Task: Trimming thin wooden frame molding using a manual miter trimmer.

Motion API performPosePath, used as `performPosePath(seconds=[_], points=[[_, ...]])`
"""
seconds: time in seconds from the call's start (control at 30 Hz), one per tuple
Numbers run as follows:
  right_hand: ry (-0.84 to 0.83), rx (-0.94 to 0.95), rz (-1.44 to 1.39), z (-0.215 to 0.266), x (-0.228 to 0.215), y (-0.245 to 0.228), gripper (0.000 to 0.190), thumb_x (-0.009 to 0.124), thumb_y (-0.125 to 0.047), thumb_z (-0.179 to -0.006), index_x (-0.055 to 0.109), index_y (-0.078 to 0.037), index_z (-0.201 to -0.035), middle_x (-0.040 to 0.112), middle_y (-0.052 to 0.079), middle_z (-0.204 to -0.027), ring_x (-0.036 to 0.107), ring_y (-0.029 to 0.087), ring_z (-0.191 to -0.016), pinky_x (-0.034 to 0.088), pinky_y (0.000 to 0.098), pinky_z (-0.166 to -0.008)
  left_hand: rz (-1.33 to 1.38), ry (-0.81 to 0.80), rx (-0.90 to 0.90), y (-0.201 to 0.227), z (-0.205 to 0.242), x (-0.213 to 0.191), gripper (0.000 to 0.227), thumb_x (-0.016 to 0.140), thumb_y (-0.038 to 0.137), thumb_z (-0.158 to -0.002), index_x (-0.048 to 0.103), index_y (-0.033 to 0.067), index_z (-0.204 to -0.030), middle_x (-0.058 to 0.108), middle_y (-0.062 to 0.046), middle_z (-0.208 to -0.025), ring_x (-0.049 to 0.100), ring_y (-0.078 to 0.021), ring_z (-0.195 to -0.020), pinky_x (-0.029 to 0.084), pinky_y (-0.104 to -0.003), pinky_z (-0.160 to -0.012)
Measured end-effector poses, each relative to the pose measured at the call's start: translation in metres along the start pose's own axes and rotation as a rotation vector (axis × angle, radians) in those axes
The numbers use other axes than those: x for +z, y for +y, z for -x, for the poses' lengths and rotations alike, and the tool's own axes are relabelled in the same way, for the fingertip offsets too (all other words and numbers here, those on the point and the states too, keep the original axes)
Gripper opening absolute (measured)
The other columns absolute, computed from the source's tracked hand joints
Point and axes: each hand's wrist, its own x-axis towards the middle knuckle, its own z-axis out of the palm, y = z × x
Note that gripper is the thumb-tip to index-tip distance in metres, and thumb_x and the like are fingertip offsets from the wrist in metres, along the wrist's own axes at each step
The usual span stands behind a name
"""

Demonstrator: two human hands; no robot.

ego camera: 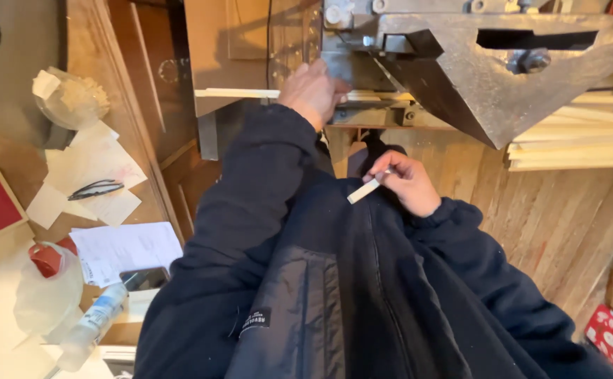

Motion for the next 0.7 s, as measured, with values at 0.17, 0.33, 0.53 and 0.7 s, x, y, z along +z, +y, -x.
performPosePath(seconds=[0.17, 0.33, 0.53, 0.7], points=[[-0.003, 0.149, -0.287, 0.0, 0.01, -0.015, 0.014, 0.061, -0.004, -0.101, 0.061, 0.0, -0.115, 0.068, 0.008, -0.098, 0.072, 0.022, -0.094, 0.058, 0.0371, -0.086, -0.044, -0.009, -0.012, 0.003, 0.006, 0.0, 0.023, 0.068, 0.024, -0.093, 0.08, 0.0285, -0.112, 0.063, -0.013, -0.11, 0.057, -0.0368, -0.106, 0.049, -0.046, -0.091], [0.01, 0.12, -0.293, -0.001, 0.033, -0.042, 0.031, 0.06, -0.003, -0.101, 0.056, -0.002, -0.131, 0.069, 0.008, -0.104, 0.071, 0.019, -0.091, 0.058, 0.0336, -0.079, -0.013, -0.027, -0.075, 0.002, 0.005, 0.0, 0.02, 0.069, 0.029, -0.093, 0.081, 0.0289, -0.109, 0.063, -0.012, -0.11, 0.057, -0.0371, -0.106, 0.048, -0.047, -0.092], [0.033, 0.022, -0.425, 0.016, 0.017, -0.05, 0.029, 0.06, -0.007, -0.102, 0.056, -0.003, -0.131, 0.072, 0.013, -0.102, 0.066, 0.015, -0.073, 0.054, 0.0265, -0.066, 0.018, 0.001, 0.002, -0.011, -0.006, 0.012, 0.019, 0.073, 0.028, -0.09, 0.082, 0.0235, -0.106, 0.07, -0.014, -0.107, 0.061, -0.0367, -0.106, 0.048, -0.048, -0.094], [0.082, 0.315, -0.131, 0.043, -0.013, -0.024, 0.022, 0.061, -0.017, -0.106, 0.06, -0.002, -0.123, 0.068, 0.01, -0.089, 0.049, 0.007, -0.061, 0.039, 0.0205, -0.052, 0.041, -0.097, -0.086, 0.003, -0.001, -0.009, 0.019, 0.073, 0.03, -0.092, 0.08, 0.023, -0.108, 0.072, -0.014, -0.108, 0.064, -0.0382, -0.103, 0.05, -0.049, -0.093]])
